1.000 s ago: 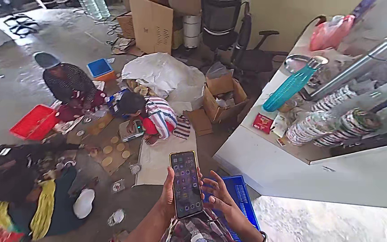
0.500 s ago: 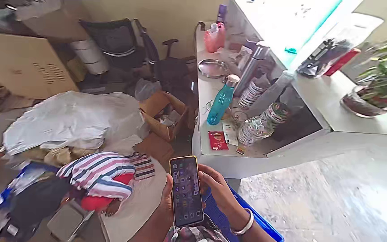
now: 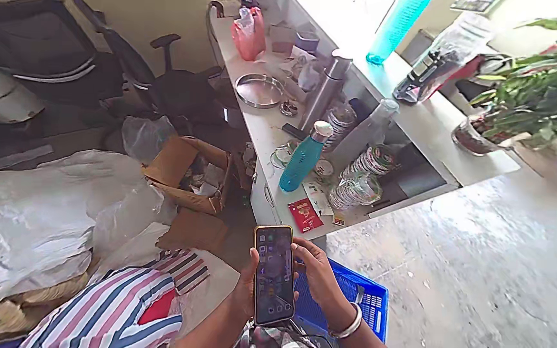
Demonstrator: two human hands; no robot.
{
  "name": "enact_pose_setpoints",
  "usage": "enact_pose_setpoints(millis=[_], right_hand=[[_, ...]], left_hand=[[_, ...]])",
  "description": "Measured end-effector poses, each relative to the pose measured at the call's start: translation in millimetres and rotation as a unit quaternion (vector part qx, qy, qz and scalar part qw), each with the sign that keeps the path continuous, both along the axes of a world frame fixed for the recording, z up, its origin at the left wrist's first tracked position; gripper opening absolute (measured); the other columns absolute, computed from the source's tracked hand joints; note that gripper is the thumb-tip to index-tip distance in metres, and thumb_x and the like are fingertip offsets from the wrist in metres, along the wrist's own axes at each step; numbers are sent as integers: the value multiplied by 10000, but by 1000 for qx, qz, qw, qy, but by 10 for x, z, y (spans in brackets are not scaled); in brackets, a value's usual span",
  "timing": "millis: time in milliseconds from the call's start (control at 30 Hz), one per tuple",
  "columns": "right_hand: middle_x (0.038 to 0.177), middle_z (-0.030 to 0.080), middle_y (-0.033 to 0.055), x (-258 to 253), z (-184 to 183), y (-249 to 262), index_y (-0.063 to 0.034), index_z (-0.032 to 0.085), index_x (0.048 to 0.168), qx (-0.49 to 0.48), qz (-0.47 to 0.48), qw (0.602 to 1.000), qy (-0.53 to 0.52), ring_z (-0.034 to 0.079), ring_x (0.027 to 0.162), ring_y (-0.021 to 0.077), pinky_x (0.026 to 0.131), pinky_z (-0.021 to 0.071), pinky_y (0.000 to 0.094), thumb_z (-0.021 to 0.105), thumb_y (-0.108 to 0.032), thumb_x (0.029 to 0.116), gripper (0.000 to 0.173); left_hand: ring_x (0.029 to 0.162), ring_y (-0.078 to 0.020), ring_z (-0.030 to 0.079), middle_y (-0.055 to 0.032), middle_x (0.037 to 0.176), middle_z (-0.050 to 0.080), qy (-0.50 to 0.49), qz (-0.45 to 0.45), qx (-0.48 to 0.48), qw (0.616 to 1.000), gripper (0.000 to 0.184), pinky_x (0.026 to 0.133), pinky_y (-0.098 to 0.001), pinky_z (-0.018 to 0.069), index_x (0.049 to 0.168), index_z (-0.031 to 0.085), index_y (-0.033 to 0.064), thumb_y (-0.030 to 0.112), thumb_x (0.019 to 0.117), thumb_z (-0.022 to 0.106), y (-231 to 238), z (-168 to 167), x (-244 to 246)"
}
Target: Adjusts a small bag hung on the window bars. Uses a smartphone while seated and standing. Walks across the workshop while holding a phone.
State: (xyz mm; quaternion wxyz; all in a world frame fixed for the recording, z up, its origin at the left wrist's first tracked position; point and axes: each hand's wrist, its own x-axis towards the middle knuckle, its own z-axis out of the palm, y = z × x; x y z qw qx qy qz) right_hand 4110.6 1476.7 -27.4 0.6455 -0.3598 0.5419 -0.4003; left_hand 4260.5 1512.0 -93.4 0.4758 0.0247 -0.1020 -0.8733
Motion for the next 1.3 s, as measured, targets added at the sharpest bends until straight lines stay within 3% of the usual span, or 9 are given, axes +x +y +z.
enact_pose_setpoints(millis=[300, 467, 533, 800, 900, 1100, 1300], right_hand=[[910, 721, 20, -253, -21, 99, 9, 657, 1161, 24, -104, 994, 27, 691, 755, 47, 636, 574, 199, 488, -61, 1049, 215], [983, 744, -1, -547, -31, 308, -48, 652, 1175, 19, -112, 993, 12, 708, 866, 56, 715, 579, 237, 221, -227, 1088, 474], [1010, 739, 4, -650, -19, 399, -50, 644, 1209, 23, -113, 993, 6, 703, 889, 62, 736, 574, 245, 181, -256, 1094, 520], [1041, 742, 31, -987, -21, 670, -34, 632, 1261, 28, -101, 994, -8, 709, 893, 79, 739, 578, 251, 215, -213, 1112, 478], [1078, 746, 56, -1111, -109, 685, -37, 591, 1351, 30, -82, 996, -2, 715, 945, 121, 779, 584, 295, 236, -236, 1107, 474], [1146, 740, 90, -1253, -393, 675, -29, 593, 1346, 57, -51, 996, 42, 712, 1038, 195, 847, 582, 383, 263, -263, 1100, 474], [1119, 734, 97, -1131, -617, 349, 0, 570, 1340, 96, -50, 991, 78, 704, 1027, 177, 860, 571, 375, 298, -246, 1102, 437]], left_hand=[[1010, -234, 749, -72, 1104, 759, -49, -82, 40, 995, 655, 856, -471, 626, 1213, 731, 193, 705, 805, 696, -148, -8, -258], [1043, -248, 736, -82, 1178, 734, -35, -108, 34, 993, 707, 862, -475, 621, 1267, 704, 165, 692, 797, 719, -66, 1, -492], [1042, -249, 734, -87, 1177, 730, -35, -111, 31, 993, 724, 859, -472, 621, 1277, 695, 154, 695, 797, 718, 9, -2, -592], [997, -250, 744, -91, 1123, 741, -73, -96, 47, 992, 751, 830, -475, 628, 1240, 704, 146, 708, 743, 757, 302, 100, -932], [993, -260, 744, -105, 1113, 739, -70, -63, 61, 994, 762, 828, -481, 626, 1244, 689, 133, 709, 749, 752, 381, 87, -987], [944, -295, 740, -129, 1076, 725, -87, 59, 111, 988, 831, 814, -519, 620, 1253, 656, 102, 754, 741, 725, 316, -147, -606], [885, -306, 748, -134, 1013, 733, -137, 172, 188, 957, 903, 742, -532, 627, 1240, 654, 95, 808, 690, 713, -292, -402, 202]])
